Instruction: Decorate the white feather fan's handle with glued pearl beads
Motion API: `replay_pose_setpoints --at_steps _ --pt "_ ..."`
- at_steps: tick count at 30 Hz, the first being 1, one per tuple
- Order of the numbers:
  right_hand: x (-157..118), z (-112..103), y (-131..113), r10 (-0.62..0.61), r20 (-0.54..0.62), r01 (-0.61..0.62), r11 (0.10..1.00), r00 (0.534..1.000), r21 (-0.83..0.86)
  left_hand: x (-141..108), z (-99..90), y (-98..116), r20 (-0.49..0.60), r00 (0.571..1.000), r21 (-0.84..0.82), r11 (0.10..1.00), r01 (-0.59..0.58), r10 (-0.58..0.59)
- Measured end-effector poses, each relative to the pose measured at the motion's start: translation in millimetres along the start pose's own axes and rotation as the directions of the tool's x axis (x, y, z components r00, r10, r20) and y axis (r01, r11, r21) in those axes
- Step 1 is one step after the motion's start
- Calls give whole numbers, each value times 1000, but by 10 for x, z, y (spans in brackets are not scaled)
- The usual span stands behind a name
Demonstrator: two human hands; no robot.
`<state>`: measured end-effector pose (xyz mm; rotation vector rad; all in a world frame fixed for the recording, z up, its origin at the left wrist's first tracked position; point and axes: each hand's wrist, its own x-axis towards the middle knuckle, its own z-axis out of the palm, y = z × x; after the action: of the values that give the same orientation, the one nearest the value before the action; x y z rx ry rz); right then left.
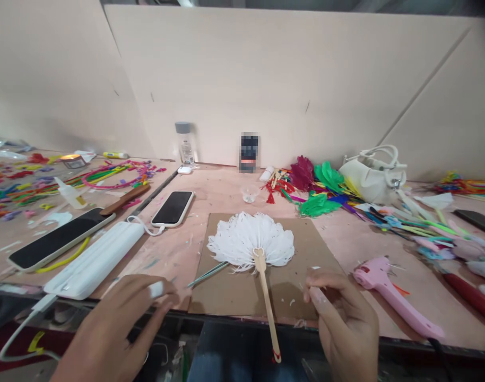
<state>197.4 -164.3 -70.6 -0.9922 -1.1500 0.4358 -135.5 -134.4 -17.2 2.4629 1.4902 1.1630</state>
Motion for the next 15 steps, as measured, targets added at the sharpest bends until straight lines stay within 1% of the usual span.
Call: replay_pose_setpoints --at_steps 2,3,5,6,8,11,15 --pt "-3 -12 11 2 21 -2 1000 1000 -5 65 81 55 81 995 45 997 -57 53" --pt "-2 -15 14 0 31 0 1000 1000 -6 104 120 97 89 993 61 995 -81 75" --pt "5 -16 9 -13 48 14 1000 999 -8 196 202 191 63 993 73 992 -101 97" --pt "9 -15 3 -20 57 21 1000 998 -9 246 247 235 67 992 70 991 -112 107" --pt "19 -9 -10 -32 74 33 999 997 -23 343 348 301 67 993 72 992 -102 97" --pt "34 5 -28 -37 81 41 998 996 -48 442 517 332 124 987 72 991 -114 104" --pt "63 45 -77 -57 75 62 996 996 -63 470 718 307 172 984 182 980 -84 52"
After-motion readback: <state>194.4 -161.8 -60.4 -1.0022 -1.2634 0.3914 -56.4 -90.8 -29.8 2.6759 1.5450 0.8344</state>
